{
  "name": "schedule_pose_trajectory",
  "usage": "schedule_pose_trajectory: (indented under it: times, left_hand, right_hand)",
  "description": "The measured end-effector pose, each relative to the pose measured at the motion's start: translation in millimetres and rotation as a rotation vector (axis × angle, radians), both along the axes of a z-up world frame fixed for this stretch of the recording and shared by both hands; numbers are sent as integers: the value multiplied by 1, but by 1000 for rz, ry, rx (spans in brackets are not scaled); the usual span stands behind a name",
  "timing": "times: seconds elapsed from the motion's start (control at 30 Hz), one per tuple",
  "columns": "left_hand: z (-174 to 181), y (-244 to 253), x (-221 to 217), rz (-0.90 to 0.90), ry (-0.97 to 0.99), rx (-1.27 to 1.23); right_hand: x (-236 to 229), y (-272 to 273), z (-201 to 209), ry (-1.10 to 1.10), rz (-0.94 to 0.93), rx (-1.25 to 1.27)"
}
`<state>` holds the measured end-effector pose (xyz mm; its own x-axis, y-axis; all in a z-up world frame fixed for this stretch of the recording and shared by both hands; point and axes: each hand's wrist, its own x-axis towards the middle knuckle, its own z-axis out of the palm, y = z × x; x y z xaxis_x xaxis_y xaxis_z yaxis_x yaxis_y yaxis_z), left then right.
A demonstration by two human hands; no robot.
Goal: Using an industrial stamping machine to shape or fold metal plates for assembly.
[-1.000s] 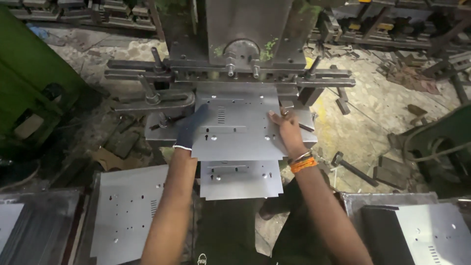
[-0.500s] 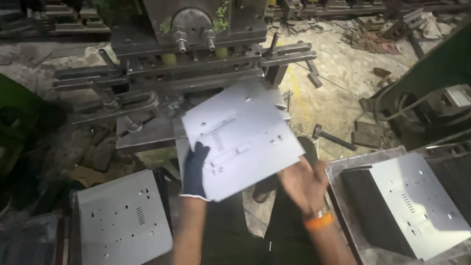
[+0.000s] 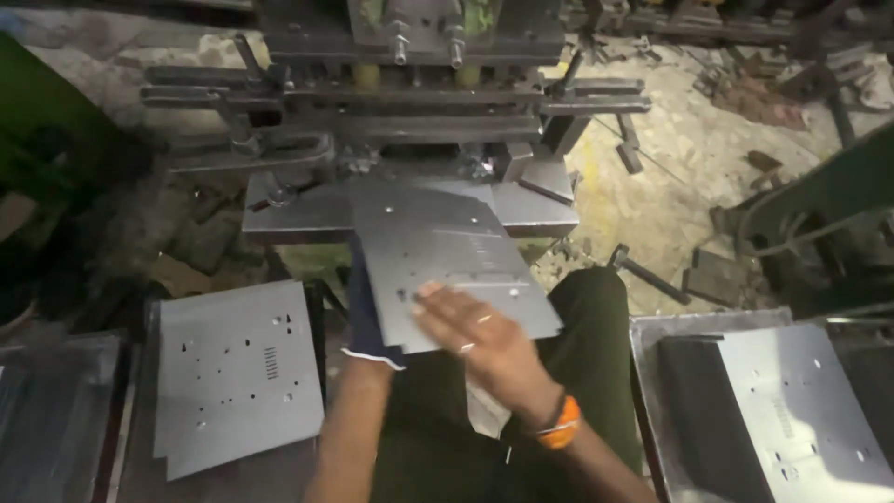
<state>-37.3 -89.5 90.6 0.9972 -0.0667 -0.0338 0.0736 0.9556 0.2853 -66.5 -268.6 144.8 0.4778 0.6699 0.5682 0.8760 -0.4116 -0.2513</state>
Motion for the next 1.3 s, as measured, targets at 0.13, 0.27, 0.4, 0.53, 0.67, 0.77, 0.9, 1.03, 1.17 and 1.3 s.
schedule_pose_trajectory:
  times: [0.13,0.27,0.4,0.53,0.67,0.77,0.9,1.03,1.17,1.3]
  left_hand:
    - [-16,38,-7,47,108,67]
    - [-50,59,8,79,236,149]
    - [-76,64,20,187,306,472]
    - [-99,77,33,296,330,787]
    - [-112,85,37,404,336,1118]
    - [-85,82,21,716,265,1651]
    - [-84,93,8,859,346,1608]
    - [-117,98,15,661,366,1433]
    - [-154,105,55,421,412,1105]
    - [-128,88,71,232,415,923]
  right_hand:
    - [3,34,-27,11,41,28]
    - [8,40,-45,-39,49,-4]
    - [15,41,-55,-1,17,-59]
    - [27,41,-75,17,31,-132]
    - [35,42,-82,158,114,-144]
    - [38,36,-77,222,134,-131]
    - [42,8,-91,371,-175,38]
    - [61,-21,-114,225,-404,162]
    - [102,-40,-138,768,-598,632]
    - [127,-46,-153,1158,-497,692]
